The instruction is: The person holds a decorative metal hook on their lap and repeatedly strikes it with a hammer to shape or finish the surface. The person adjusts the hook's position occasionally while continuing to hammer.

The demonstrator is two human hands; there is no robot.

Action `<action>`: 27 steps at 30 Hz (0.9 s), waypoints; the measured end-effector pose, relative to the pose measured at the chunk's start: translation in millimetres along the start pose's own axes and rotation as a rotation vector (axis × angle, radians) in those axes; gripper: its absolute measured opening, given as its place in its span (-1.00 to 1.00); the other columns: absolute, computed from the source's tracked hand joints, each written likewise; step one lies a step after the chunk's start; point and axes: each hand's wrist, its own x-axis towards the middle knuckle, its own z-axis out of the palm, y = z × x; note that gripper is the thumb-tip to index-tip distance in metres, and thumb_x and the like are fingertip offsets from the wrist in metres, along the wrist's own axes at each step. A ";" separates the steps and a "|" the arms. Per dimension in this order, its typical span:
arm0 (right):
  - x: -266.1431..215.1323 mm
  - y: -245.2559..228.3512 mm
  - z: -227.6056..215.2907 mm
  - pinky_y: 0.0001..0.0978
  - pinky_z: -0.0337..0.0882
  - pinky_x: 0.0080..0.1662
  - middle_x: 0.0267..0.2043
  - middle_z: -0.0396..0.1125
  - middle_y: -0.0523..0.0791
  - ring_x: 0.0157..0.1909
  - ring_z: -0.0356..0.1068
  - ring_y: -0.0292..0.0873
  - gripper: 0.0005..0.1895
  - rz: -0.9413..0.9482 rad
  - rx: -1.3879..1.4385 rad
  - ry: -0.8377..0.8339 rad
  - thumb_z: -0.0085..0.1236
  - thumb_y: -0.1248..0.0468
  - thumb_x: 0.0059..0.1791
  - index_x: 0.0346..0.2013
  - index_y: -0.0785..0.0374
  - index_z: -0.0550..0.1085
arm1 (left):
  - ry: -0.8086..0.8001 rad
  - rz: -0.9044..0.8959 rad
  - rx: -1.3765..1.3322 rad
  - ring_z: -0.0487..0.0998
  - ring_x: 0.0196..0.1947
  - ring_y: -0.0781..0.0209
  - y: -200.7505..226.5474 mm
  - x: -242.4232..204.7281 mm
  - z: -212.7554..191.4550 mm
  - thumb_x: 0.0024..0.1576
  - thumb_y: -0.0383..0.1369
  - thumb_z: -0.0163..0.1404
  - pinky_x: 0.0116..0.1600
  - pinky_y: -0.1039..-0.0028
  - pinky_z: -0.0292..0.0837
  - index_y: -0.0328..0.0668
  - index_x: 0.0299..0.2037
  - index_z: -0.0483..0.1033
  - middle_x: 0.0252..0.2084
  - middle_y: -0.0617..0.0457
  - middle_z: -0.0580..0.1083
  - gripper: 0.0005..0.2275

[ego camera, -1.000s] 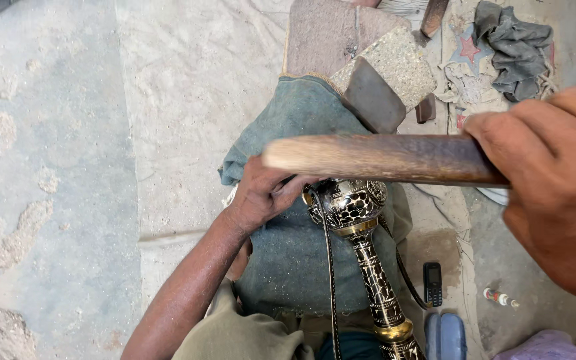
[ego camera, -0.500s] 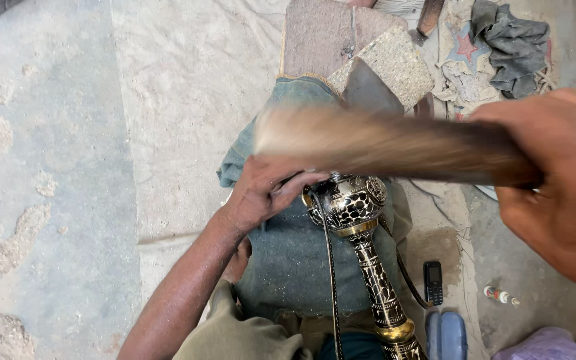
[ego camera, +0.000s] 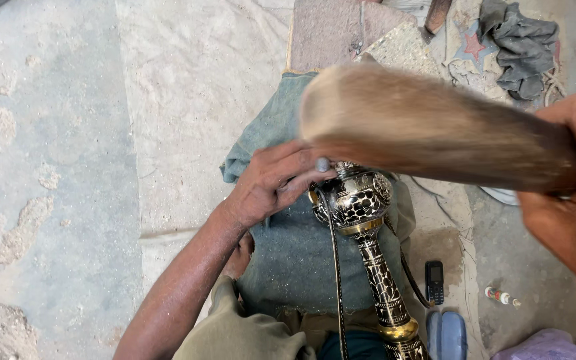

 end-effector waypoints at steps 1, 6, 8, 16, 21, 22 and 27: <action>-0.3 2.7 2.7 -0.28 0.38 -0.27 -0.36 0.34 -0.07 -0.31 0.38 -0.09 -0.72 0.025 -0.031 -0.018 0.27 0.38 -0.09 -0.13 0.29 0.43 | -0.009 -0.021 -0.013 0.66 -0.08 0.12 3.1 -1.2 -0.4 0.25 -0.42 0.17 0.04 0.29 0.60 -0.03 0.00 0.61 -0.08 0.08 0.61 -0.85; 0.2 13.5 12.1 -0.29 0.35 -0.23 -0.26 0.32 -0.03 -0.31 0.36 -0.11 -0.74 -0.144 -0.040 0.116 0.32 0.45 -0.01 -0.09 0.34 0.43 | -0.024 0.049 -0.018 0.65 0.02 0.08 7.2 11.3 -6.1 0.26 -0.41 0.13 0.06 0.33 0.62 -0.11 0.06 0.58 0.06 -0.01 0.58 -0.81; 0.8 14.5 13.1 -0.27 0.35 -0.23 -0.23 0.35 -0.01 -0.30 0.36 -0.10 -0.74 -0.136 -0.220 0.085 0.35 0.48 -0.01 -0.10 0.31 0.45 | -0.024 0.045 -0.012 0.66 0.01 0.10 9.4 9.6 -6.8 0.26 -0.40 0.13 0.03 0.36 0.62 -0.10 0.08 0.56 0.08 -0.02 0.57 -0.80; 4.8 14.1 -4.8 -0.19 0.36 -0.10 -0.23 0.35 -0.02 -0.21 0.32 -0.01 -0.47 -0.241 -0.205 0.094 0.21 0.57 -0.30 -0.04 0.29 0.45 | -0.038 0.041 -0.004 0.66 -0.08 0.13 9.0 12.3 -9.6 0.27 -0.43 0.09 -0.04 0.35 0.63 -0.07 0.12 0.51 0.00 0.01 0.54 -0.77; 3.3 11.4 -1.6 -0.16 0.34 -0.19 -0.31 0.32 -0.04 -0.29 0.30 -0.05 -0.60 -0.087 -0.117 0.071 0.29 0.56 -0.21 -0.10 0.32 0.45 | -0.050 0.026 0.002 0.66 -0.08 0.09 13.0 11.3 -9.8 0.29 -0.42 0.11 -0.01 0.31 0.63 -0.06 0.10 0.54 0.01 -0.01 0.55 -0.80; 1.3 12.4 -0.4 -0.15 0.34 -0.20 -0.31 0.32 -0.04 -0.30 0.30 -0.05 -0.61 -0.081 -0.151 0.066 0.31 0.56 -0.20 -0.12 0.32 0.45 | -0.101 -0.022 -0.023 0.67 -0.12 0.11 13.0 12.9 -11.3 0.29 -0.43 0.12 -0.05 0.32 0.63 -0.05 0.07 0.56 -0.03 0.01 0.55 -0.82; -3.2 23.6 4.7 -0.25 0.38 -0.16 -0.20 0.33 0.00 -0.27 0.36 -0.11 -0.64 -0.168 -0.156 0.076 0.27 0.51 -0.08 -0.01 0.31 0.44 | -0.040 0.098 -0.004 0.65 -0.01 0.03 14.4 17.9 -13.7 0.28 -0.40 0.10 0.01 0.33 0.64 -0.10 0.15 0.50 0.11 -0.03 0.53 -0.75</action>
